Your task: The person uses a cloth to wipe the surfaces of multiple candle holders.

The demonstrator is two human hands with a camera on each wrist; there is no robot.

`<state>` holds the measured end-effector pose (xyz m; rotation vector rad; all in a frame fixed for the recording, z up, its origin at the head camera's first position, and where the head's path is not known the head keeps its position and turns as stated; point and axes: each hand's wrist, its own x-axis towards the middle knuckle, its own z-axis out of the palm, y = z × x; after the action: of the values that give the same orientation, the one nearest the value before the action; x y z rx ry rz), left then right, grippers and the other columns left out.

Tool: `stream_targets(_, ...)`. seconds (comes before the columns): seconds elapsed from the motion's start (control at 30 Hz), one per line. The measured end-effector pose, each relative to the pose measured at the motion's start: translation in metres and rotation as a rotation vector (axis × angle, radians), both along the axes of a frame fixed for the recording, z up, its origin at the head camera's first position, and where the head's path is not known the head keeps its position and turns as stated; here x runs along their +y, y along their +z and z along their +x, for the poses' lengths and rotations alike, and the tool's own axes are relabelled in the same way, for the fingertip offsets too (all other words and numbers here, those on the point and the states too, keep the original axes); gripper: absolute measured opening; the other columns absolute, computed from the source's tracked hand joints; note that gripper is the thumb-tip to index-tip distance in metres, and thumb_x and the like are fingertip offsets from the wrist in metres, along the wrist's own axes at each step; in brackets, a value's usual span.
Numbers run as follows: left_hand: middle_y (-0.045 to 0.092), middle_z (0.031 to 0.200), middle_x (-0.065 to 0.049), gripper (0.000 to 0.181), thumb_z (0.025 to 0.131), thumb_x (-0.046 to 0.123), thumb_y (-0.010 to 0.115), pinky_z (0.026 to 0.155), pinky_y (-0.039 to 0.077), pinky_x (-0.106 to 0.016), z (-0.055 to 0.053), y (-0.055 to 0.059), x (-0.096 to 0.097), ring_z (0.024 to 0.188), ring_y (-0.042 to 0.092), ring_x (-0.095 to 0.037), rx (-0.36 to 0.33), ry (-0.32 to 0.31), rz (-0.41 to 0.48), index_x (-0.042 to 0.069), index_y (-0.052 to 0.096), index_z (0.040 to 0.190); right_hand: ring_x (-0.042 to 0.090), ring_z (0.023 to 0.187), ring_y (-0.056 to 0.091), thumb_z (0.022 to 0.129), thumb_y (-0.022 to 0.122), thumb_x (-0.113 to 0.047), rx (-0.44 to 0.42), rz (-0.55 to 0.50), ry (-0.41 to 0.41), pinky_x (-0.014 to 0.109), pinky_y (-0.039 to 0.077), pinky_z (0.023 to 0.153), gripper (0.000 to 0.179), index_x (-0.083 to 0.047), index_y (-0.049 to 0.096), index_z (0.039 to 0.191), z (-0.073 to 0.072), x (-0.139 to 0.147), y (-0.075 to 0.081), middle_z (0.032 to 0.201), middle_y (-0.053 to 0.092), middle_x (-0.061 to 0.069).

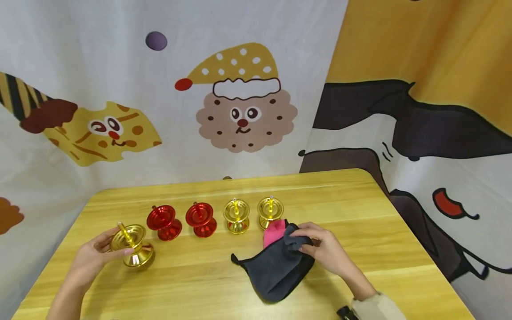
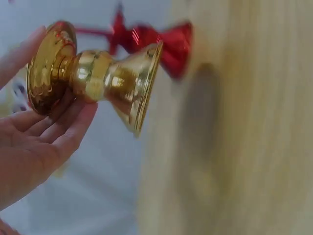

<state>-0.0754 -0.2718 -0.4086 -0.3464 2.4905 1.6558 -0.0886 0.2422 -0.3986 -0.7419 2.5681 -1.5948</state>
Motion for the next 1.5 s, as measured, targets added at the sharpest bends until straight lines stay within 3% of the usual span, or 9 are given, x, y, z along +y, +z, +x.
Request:
stream_targets(0.07, 0.040, 0.135, -0.021, 0.079, 0.078, 0.018, 0.073, 0.077, 0.044, -0.013, 0.003, 0.010, 0.014, 0.096, 0.051, 0.006, 0.043, -0.053, 0.032, -0.001, 0.028, 0.141, 0.002, 0.102, 0.050, 0.078, 0.065, 0.007, 0.014, -0.004, -0.002, 0.024, 0.051, 0.071, 0.030, -0.005, 0.066, 0.106, -0.001, -0.006, 0.005, 0.114, 0.055, 0.018)
stream_targets(0.27, 0.044, 0.130, -0.024, 0.076, 0.075, 0.007, 0.074, 0.080, 0.046, -0.018, 0.005, 0.029, 0.068, 0.099, 0.055, -0.011, 0.131, -0.148, 0.166, -0.003, 0.031, 0.138, 0.007, 0.099, 0.054, 0.077, 0.067, 0.006, 0.030, -0.113, 0.057, 0.027, 0.053, 0.070, 0.032, -0.002, 0.064, 0.108, -0.003, -0.035, 0.014, 0.112, 0.054, 0.020)
stream_targets(0.43, 0.052, 0.123, -0.020, 0.074, 0.069, 0.006, 0.078, 0.088, 0.045, -0.029, 0.004, 0.033, 0.116, 0.105, 0.055, -0.026, 0.158, -0.182, 0.209, -0.004, 0.040, 0.132, 0.010, 0.100, 0.056, 0.078, 0.066, 0.005, -0.021, -0.191, 0.089, 0.027, 0.052, 0.076, 0.034, 0.003, 0.060, 0.112, -0.001, -0.061, 0.017, 0.112, 0.053, 0.021)
stream_targets(0.7, 0.054, 0.121, -0.016, 0.079, 0.065, 0.017, 0.083, 0.085, 0.047, -0.042, 0.008, 0.031, 0.177, 0.100, 0.057, -0.027, 0.168, -0.290, 0.148, -0.003, 0.044, 0.130, 0.014, 0.096, 0.056, 0.078, 0.069, 0.001, -0.040, -0.172, 0.020, 0.028, 0.053, 0.068, 0.034, 0.001, 0.061, 0.111, 0.004, -0.085, 0.021, 0.114, 0.054, 0.018)
stream_targets(0.83, 0.056, 0.119, -0.016, 0.078, 0.066, 0.021, 0.083, 0.082, 0.048, -0.042, 0.008, 0.029, 0.192, 0.096, 0.057, -0.026, 0.208, -0.365, 0.136, -0.006, 0.044, 0.129, 0.013, 0.093, 0.056, 0.078, 0.070, -0.003, -0.037, -0.165, -0.011, 0.027, 0.053, 0.064, 0.034, -0.001, 0.063, 0.111, 0.005, -0.091, 0.022, 0.112, 0.054, 0.015)
stream_targets(0.97, 0.056, 0.118, -0.015, 0.079, 0.066, 0.022, 0.083, 0.081, 0.050, -0.036, 0.008, 0.027, 0.202, 0.096, 0.058, -0.024, 0.223, -0.405, 0.169, -0.006, 0.044, 0.128, 0.016, 0.093, 0.057, 0.081, 0.068, -0.008, -0.028, -0.138, 0.034, 0.028, 0.053, 0.068, 0.036, 0.000, 0.060, 0.116, 0.006, -0.095, 0.022, 0.114, 0.052, 0.015)
stream_targets(1.2, 0.058, 0.115, -0.017, 0.076, 0.065, 0.016, 0.083, 0.081, 0.050, -0.031, 0.008, 0.028, 0.213, 0.099, 0.059, -0.025, 0.288, -0.428, 0.207, -0.006, 0.045, 0.127, 0.018, 0.101, 0.053, 0.079, 0.071, -0.016, 0.085, 0.018, 0.053, 0.025, 0.049, 0.071, 0.038, -0.007, 0.063, 0.115, 0.006, -0.095, 0.019, 0.117, 0.053, 0.007)
stream_targets(1.33, 0.058, 0.115, -0.017, 0.076, 0.064, 0.016, 0.084, 0.083, 0.049, -0.033, 0.007, 0.028, 0.218, 0.100, 0.059, -0.026, 0.322, -0.428, 0.186, -0.006, 0.046, 0.127, 0.022, 0.103, 0.052, 0.076, 0.072, -0.011, 0.147, 0.013, 0.065, 0.024, 0.048, 0.072, 0.030, -0.005, 0.067, 0.105, 0.003, -0.095, 0.015, 0.115, 0.054, 0.007)
stream_targets(1.5, 0.060, 0.113, -0.015, 0.075, 0.063, 0.018, 0.084, 0.087, 0.047, -0.037, 0.005, 0.026, 0.221, 0.102, 0.058, -0.026, 0.312, -0.404, 0.191, -0.003, 0.046, 0.125, 0.028, 0.101, 0.053, 0.076, 0.072, -0.010, 0.145, -0.015, 0.067, 0.025, 0.049, 0.077, 0.017, -0.003, 0.069, 0.092, 0.003, -0.096, 0.014, 0.112, 0.053, 0.010)
